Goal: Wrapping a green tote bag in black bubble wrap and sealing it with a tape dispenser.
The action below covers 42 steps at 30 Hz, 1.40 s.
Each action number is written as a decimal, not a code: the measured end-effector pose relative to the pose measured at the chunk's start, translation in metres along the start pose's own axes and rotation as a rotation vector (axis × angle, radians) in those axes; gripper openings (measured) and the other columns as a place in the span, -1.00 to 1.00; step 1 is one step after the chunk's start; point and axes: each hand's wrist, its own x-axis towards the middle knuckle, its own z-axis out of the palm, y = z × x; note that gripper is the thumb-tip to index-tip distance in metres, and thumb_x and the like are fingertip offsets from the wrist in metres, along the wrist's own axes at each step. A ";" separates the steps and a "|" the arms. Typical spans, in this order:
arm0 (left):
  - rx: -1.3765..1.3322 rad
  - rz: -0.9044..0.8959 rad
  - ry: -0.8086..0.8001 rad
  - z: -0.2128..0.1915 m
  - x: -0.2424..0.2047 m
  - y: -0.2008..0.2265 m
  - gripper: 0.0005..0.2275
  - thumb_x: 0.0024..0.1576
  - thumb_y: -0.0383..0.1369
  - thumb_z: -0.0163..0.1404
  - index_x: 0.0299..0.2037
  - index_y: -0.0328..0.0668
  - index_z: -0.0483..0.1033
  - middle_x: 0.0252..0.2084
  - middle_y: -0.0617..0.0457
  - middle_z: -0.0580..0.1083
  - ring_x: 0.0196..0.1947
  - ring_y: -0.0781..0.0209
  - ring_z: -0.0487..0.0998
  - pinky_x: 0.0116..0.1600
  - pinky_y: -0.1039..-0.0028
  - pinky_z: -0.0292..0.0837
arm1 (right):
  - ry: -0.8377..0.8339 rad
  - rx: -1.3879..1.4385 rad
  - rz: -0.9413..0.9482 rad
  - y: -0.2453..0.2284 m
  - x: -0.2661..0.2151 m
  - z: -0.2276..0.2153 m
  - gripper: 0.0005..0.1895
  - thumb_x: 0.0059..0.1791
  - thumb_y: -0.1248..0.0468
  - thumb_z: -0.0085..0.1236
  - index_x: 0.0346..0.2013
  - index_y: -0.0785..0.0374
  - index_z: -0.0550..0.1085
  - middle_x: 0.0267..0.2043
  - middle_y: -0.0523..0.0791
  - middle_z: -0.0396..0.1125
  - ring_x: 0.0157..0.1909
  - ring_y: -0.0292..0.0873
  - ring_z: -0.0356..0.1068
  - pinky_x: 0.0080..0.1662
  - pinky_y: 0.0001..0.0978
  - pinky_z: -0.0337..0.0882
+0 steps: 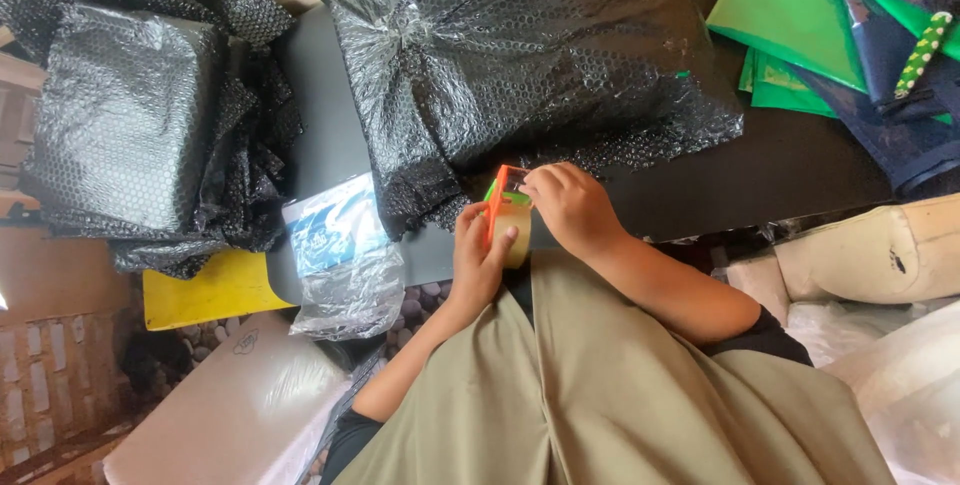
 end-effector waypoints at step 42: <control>0.022 -0.163 -0.308 -0.035 -0.018 0.097 -0.44 0.02 -0.20 0.21 0.07 -0.50 0.30 -0.02 -0.66 0.48 0.06 -0.63 0.48 0.13 -0.16 0.36 | -0.292 0.516 0.480 -0.018 0.013 -0.046 -0.84 -0.15 0.30 0.41 -0.46 0.09 0.52 -0.52 -0.22 0.47 -0.40 -0.17 0.47 -0.29 -0.38 0.46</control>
